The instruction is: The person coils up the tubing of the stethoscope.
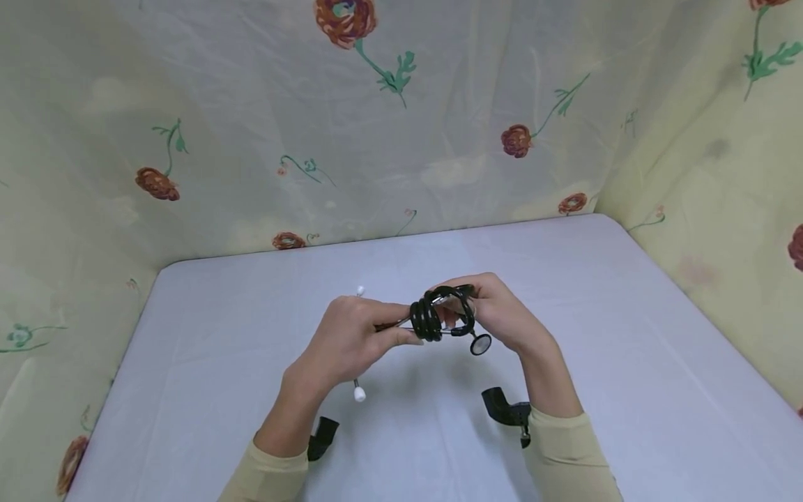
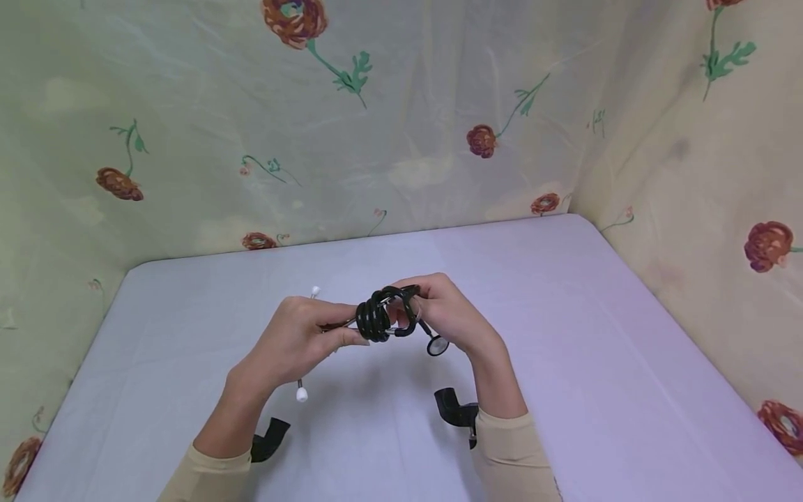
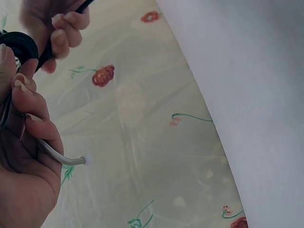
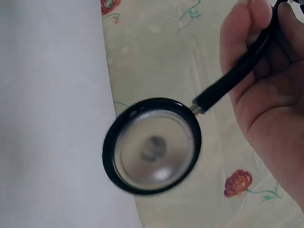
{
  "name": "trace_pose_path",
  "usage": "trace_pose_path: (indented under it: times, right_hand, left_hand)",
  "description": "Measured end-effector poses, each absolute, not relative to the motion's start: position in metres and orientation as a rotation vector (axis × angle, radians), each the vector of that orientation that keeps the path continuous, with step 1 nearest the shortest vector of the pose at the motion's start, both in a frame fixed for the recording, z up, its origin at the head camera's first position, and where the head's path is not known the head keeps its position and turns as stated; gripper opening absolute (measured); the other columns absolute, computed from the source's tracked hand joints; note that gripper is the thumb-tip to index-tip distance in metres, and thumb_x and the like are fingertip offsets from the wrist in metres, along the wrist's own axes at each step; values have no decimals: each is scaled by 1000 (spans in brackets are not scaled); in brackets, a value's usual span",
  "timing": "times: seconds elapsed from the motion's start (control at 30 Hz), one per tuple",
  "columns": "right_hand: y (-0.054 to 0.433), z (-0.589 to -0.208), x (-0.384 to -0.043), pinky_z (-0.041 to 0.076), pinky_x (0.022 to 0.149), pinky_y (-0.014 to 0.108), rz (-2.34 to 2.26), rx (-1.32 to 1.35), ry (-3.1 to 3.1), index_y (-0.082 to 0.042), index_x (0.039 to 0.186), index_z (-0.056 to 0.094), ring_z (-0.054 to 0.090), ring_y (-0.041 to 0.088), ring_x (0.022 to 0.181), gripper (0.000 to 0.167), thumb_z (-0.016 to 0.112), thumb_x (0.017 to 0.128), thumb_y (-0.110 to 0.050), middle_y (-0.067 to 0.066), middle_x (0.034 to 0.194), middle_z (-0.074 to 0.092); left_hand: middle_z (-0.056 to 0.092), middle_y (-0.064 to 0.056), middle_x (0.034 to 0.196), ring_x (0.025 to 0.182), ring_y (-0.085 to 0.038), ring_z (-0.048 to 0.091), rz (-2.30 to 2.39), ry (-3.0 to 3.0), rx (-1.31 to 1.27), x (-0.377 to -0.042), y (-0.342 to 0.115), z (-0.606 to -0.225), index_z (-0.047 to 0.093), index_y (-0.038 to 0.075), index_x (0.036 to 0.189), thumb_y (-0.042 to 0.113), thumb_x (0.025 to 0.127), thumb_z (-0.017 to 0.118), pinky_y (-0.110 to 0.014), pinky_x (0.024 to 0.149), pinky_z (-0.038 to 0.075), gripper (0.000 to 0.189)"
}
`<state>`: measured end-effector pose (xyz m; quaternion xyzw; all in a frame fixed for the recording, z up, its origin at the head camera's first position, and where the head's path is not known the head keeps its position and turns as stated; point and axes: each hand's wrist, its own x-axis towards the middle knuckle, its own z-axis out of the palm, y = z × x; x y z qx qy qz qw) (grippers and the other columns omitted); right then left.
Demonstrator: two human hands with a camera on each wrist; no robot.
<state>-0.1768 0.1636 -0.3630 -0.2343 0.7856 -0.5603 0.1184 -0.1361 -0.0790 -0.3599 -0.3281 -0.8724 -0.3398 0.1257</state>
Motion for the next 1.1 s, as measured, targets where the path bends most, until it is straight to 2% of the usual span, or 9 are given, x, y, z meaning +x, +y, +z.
trace_pose_path:
  times: [0.1,0.23,0.53,0.63,0.73,0.8,0.9,1.1]
  right_hand:
    - [161,-365,-178,54,80,41,-1621,-629,2317,3,95,73,67,23,80,21,58,99,-12,12,86,71]
    - [159,-367,-179,52,84,39,-1607,-580,2304,7,94,72,69,25,84,25,61,99,-15,14,89,72]
    - [158,-370,-179,50,94,41,-1561,-539,2285,2,114,69,70,23,96,23,60,98,-12,15,106,73]
    - [156,-370,-180,52,89,39,-1539,-544,2284,1,116,68,70,25,88,23,55,98,-6,14,99,73]
    - [155,-371,-180,52,80,36,-1505,-565,2293,0,113,69,68,26,77,23,51,99,-3,10,88,72]
    - [153,-371,-180,52,74,33,-1477,-582,2313,-1,107,70,67,24,73,20,52,100,-7,8,81,70]
    - [151,-372,-180,52,69,31,-1450,-598,2321,-2,105,71,66,21,72,19,55,100,-9,5,79,70]
    - [148,-373,-179,53,69,32,-1432,-615,2291,-3,113,70,66,21,72,21,55,99,-10,6,79,69]
  left_hand:
    - [58,18,59,50,2,38,-976,-2539,-932,-137,-81,-360,78,29,95,37,80,80,-18,52,31,17]
    - [57,18,58,50,2,39,-958,-2538,-895,-139,-83,-362,78,30,95,39,81,80,-18,52,32,17]
    - [55,18,57,48,2,38,-847,-2548,-857,-139,-82,-362,76,29,91,38,83,78,-18,51,30,13]
    - [55,15,57,49,1,38,-833,-2544,-821,-139,-85,-362,75,28,88,38,83,77,-19,51,30,11]
    - [63,15,62,49,0,40,-824,-2532,-763,-140,-90,-362,76,27,91,37,83,78,-20,50,31,12]
    - [69,14,67,49,0,41,-818,-2525,-724,-141,-94,-361,77,28,93,37,83,78,-21,50,32,13]
    - [70,13,69,48,-1,39,-798,-2532,-680,-142,-99,-361,77,28,92,36,82,79,-21,50,31,13]
    - [61,14,58,47,-2,37,-737,-2580,-636,-143,-103,-359,77,29,90,38,82,79,-23,49,28,12]
